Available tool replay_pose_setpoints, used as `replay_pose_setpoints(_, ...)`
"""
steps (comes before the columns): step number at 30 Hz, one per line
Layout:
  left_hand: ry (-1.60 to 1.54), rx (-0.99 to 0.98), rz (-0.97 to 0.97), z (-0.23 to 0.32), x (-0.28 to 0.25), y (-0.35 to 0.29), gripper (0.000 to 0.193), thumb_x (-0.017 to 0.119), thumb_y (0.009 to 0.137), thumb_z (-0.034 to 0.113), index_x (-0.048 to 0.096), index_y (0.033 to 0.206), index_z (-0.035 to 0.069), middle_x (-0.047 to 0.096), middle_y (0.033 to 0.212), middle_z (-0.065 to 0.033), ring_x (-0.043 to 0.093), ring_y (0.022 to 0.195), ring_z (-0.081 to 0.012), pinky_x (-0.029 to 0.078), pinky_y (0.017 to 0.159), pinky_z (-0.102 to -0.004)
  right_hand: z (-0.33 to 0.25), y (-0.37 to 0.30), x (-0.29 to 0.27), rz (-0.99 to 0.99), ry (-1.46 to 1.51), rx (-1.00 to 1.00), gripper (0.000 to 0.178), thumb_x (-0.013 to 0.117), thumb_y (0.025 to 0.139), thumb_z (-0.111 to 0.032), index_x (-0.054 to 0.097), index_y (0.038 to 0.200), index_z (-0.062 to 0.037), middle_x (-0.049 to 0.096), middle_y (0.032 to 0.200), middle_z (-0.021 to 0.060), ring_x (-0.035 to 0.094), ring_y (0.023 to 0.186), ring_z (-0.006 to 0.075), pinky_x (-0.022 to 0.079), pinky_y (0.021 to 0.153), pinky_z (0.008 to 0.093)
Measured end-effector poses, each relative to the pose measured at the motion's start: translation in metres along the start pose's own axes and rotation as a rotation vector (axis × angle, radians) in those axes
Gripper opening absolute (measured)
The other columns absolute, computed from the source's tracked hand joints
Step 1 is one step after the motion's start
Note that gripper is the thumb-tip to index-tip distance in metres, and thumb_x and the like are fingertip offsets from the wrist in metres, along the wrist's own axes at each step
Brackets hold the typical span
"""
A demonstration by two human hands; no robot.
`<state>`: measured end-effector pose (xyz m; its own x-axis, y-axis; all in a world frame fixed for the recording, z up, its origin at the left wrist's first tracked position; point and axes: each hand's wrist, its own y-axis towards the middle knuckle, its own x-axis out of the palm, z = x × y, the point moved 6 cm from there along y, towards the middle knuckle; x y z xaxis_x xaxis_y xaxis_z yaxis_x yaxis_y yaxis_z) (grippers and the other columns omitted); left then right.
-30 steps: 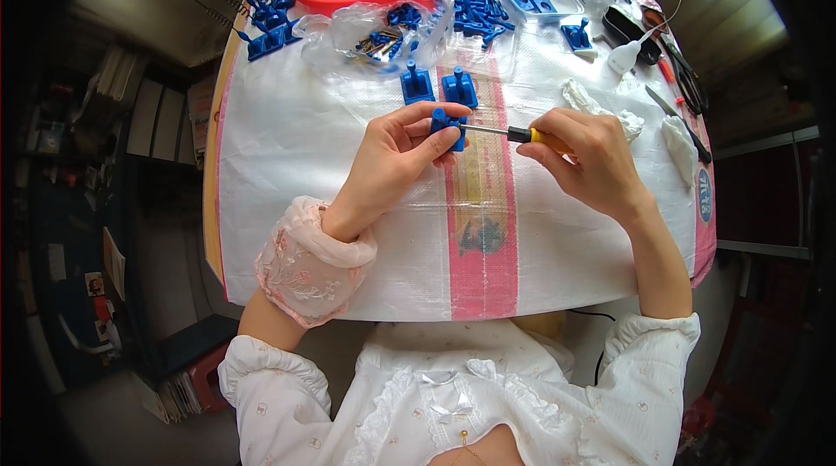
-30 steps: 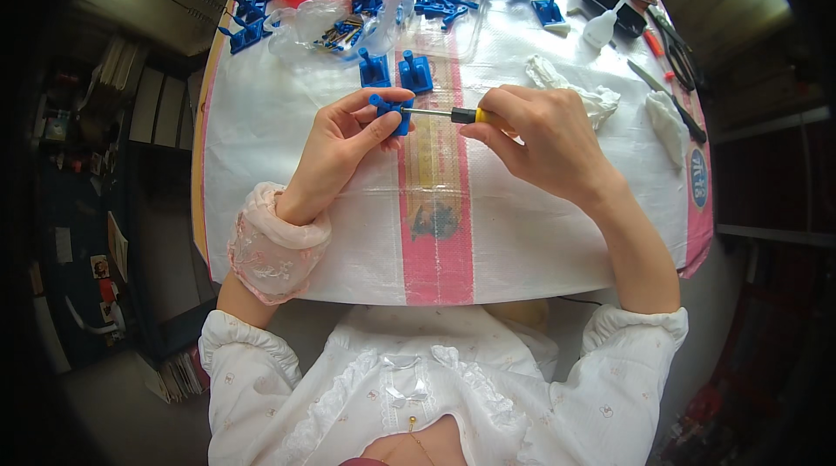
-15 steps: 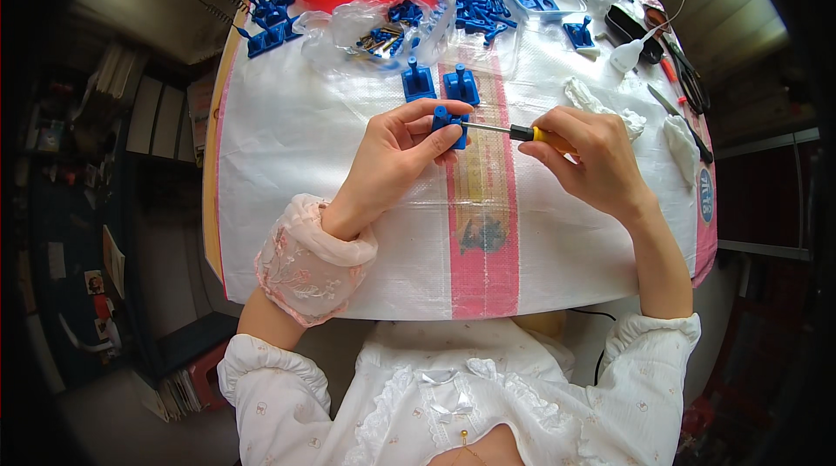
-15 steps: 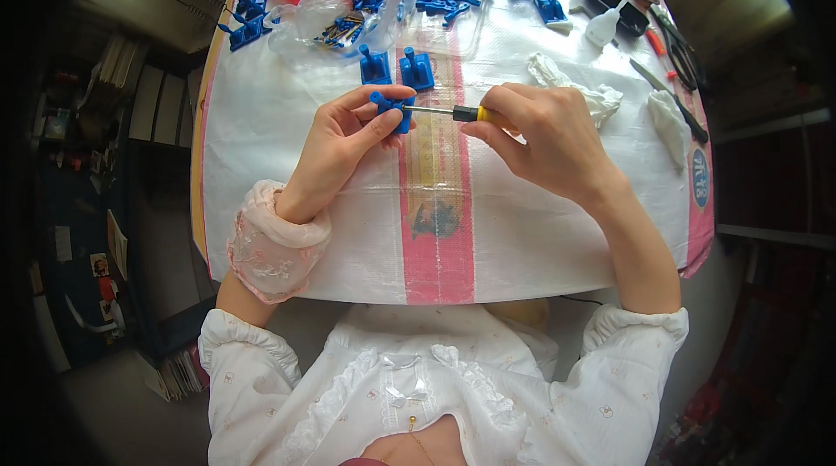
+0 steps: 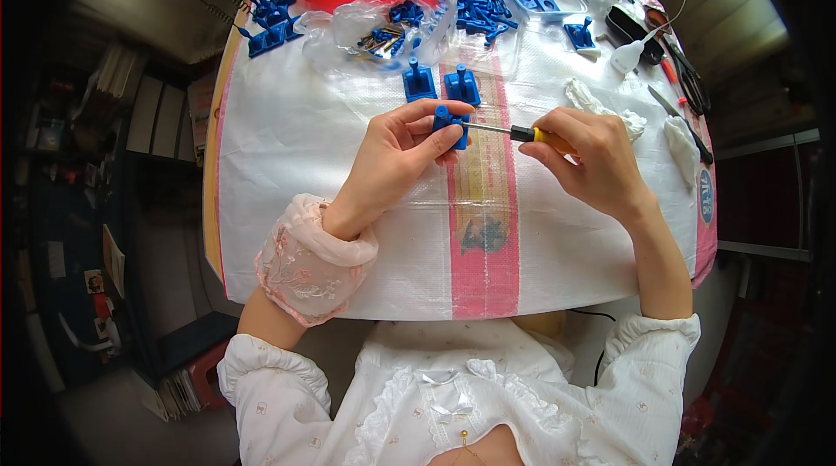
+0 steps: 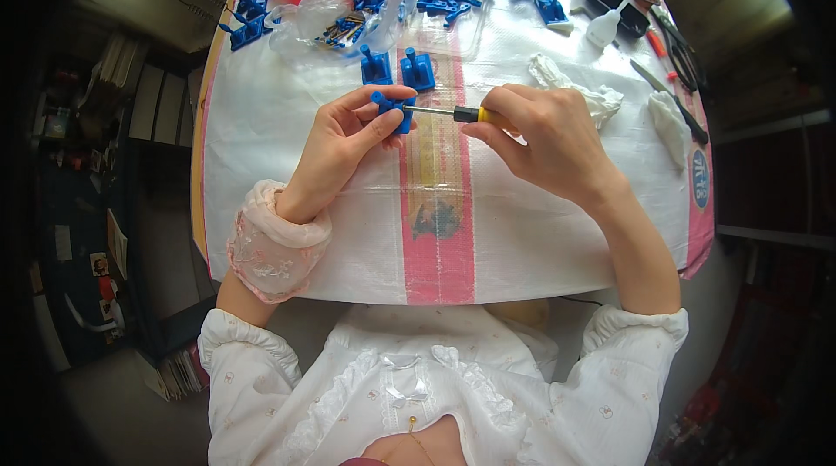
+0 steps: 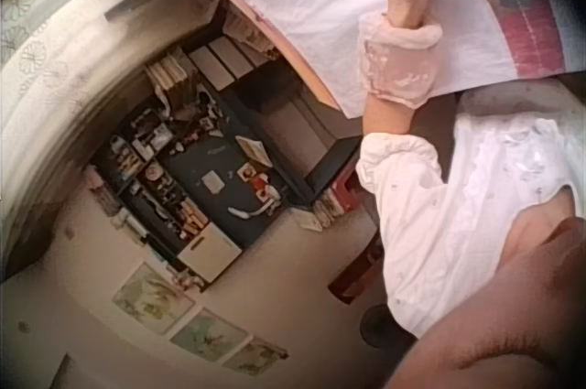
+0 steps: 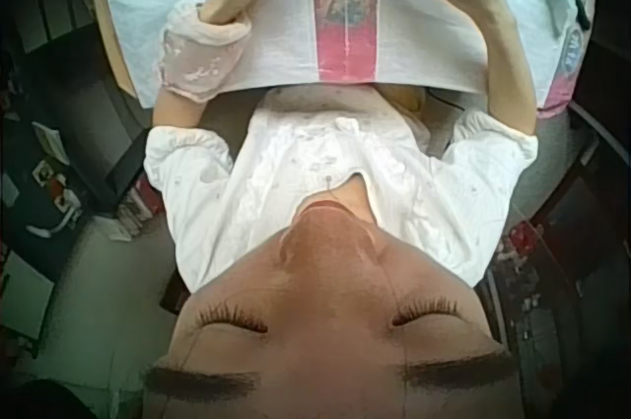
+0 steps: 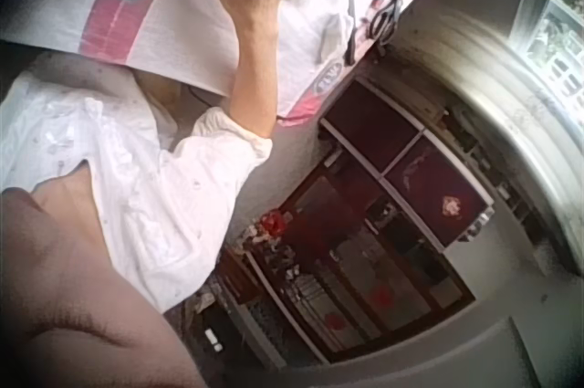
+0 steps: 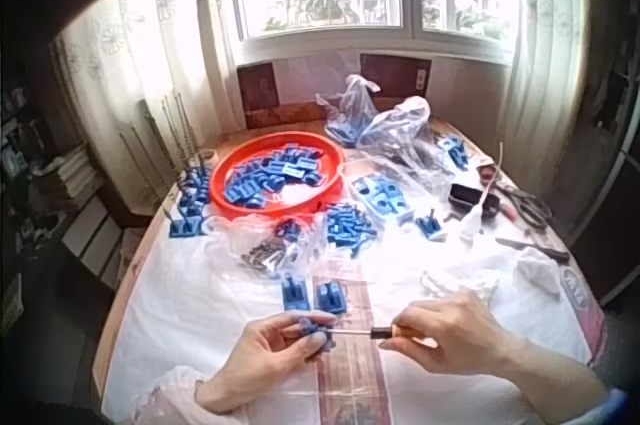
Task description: The recorder is using a screwdriver to assemble blue plastic components on a workspace table.
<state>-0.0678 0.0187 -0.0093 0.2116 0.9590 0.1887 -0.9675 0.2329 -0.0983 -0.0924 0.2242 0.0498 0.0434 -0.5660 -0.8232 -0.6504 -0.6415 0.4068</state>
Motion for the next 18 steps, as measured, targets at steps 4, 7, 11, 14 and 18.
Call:
replay_pose_setpoints(4, -0.013, 0.027, 0.01, -0.0016, -0.001, 0.0011, 0.028, 0.069, 0.096, 0.012, 0.068, 0.123, 0.004, 0.073, 0.099, -0.0056, 0.067, 0.085, -0.0068, 0.055, 0.072, -0.0191, -0.0007, 0.0005, -0.0001, -0.003, 0.001, 0.002, 0.026, 0.077, 0.086, -0.025, 0.063, 0.077, -0.0052, 0.064, 0.067, 0.0065, 0.058, 0.05, 0.0217, 0.043, 0.049, 0.0337)
replay_pose_setpoints(7, -0.007, 0.026, 0.009, -0.0012, -0.0009, 0.001, 0.028, 0.069, 0.096, 0.012, 0.067, 0.123, 0.004, 0.073, 0.099, -0.0057, 0.067, 0.086, -0.007, 0.055, 0.073, -0.0193, -0.0003, 0.0002, 0.0, -0.001, 0.003, 0.003, 0.026, 0.077, 0.087, -0.025, 0.063, 0.077, -0.0052, 0.064, 0.067, 0.0066, 0.058, 0.05, 0.0218, 0.043, 0.049, 0.0338)
replay_pose_setpoints(11, -0.014, 0.014, 0.005, -0.0006, -0.0007, 0.0005, 0.028, 0.067, 0.097, 0.011, 0.066, 0.124, 0.002, 0.072, 0.102, -0.0071, 0.067, 0.091, -0.0094, 0.054, 0.075, -0.0216, 0.0, 0.0002, 0.0005, -0.01, -0.003, 0.009, 0.026, 0.076, 0.087, -0.025, 0.063, 0.077, -0.005, 0.064, 0.067, 0.007, 0.058, 0.05, 0.022, 0.043, 0.049, 0.0342)
replay_pose_setpoints(14, -0.025, 0.023, 0.007, -0.0014, -0.0007, 0.0014, 0.028, 0.068, 0.097, 0.011, 0.066, 0.124, 0.002, 0.073, 0.102, -0.007, 0.067, 0.089, -0.0082, 0.055, 0.075, -0.0206, 0.0013, -0.0005, 0.0006, -0.023, -0.012, 0.012, 0.026, 0.076, 0.088, -0.025, 0.063, 0.078, -0.0049, 0.063, 0.067, 0.0072, 0.058, 0.05, 0.0225, 0.043, 0.05, 0.0346)
replay_pose_setpoints(18, -0.028, 0.034, 0.012, -0.0006, -0.0007, 0.0007, 0.029, 0.069, 0.096, 0.012, 0.067, 0.123, 0.003, 0.073, 0.102, -0.0067, 0.067, 0.088, -0.0072, 0.055, 0.074, -0.0197, 0.0008, -0.0001, 0.0007, -0.03, -0.011, 0.011, 0.027, 0.075, 0.088, -0.026, 0.063, 0.077, -0.005, 0.063, 0.067, 0.0073, 0.057, 0.051, 0.0231, 0.043, 0.05, 0.035)
